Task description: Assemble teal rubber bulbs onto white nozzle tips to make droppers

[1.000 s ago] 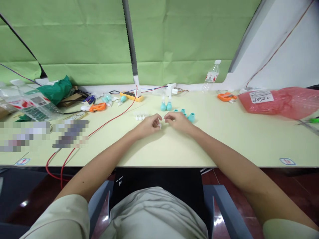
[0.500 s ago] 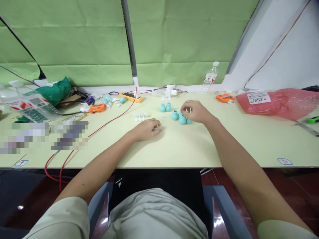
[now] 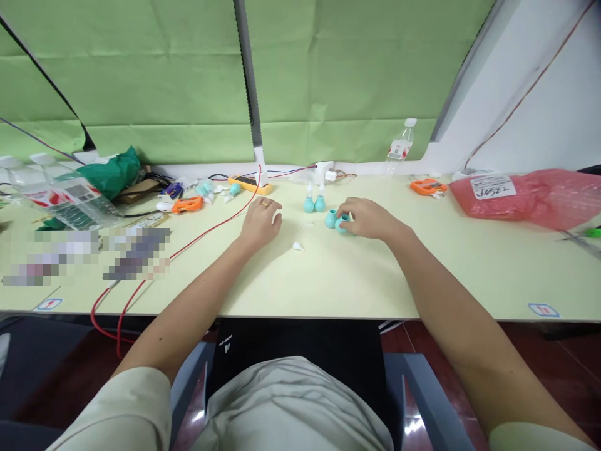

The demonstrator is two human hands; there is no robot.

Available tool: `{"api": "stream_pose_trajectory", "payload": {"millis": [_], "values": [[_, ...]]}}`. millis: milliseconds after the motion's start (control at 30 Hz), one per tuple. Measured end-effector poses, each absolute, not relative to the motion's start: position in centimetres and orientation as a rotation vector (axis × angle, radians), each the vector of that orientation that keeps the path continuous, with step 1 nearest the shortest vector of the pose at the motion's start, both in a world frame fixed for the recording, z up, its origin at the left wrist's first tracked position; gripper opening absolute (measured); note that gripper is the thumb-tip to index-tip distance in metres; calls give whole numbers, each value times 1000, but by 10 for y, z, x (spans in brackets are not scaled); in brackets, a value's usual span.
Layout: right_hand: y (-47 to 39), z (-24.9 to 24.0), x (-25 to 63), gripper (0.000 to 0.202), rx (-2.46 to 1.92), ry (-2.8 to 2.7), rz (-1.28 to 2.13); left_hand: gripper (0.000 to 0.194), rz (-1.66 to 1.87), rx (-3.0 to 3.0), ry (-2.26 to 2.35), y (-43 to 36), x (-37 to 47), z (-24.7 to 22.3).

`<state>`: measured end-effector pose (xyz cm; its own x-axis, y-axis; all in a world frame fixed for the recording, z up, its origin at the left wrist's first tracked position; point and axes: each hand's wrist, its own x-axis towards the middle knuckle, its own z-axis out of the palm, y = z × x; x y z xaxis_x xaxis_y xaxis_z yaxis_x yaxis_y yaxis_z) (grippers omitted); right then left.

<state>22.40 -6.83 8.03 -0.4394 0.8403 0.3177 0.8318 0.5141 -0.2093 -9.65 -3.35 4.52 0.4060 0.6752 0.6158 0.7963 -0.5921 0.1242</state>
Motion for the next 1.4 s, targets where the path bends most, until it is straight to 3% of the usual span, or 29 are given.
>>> {"api": "stream_pose_trajectory", "payload": {"millis": [200, 433, 667, 1033, 1133, 1333, 1400], "values": [[-82, 80, 198, 13, -1044, -2331, 220, 29, -808, -2493, -1302, -25, -102, 36], [-81, 67, 187, 12, -1078, -2411, 312, 26, -729, -2538, -1239, -27, -95, 33], [-79, 57, 182, 26, -1106, -2393, 392, 33, -666, -2546, -1234, -27, -90, 32], [-77, 52, 180, 15, -1076, -2377, 427, 27, -576, -2534, -1224, -27, -87, 24], [-76, 51, 180, 15, -1055, -2376, 422, 23, -833, -2620, -1167, -26, -83, 27], [-71, 44, 178, 21, -1040, -2308, 431, 26, -2239, -2469, -1307, -36, -84, 55], [-69, 42, 178, 21, -1073, -2275, 477, 22, -2512, -2385, -1355, -41, -85, 60]]}}
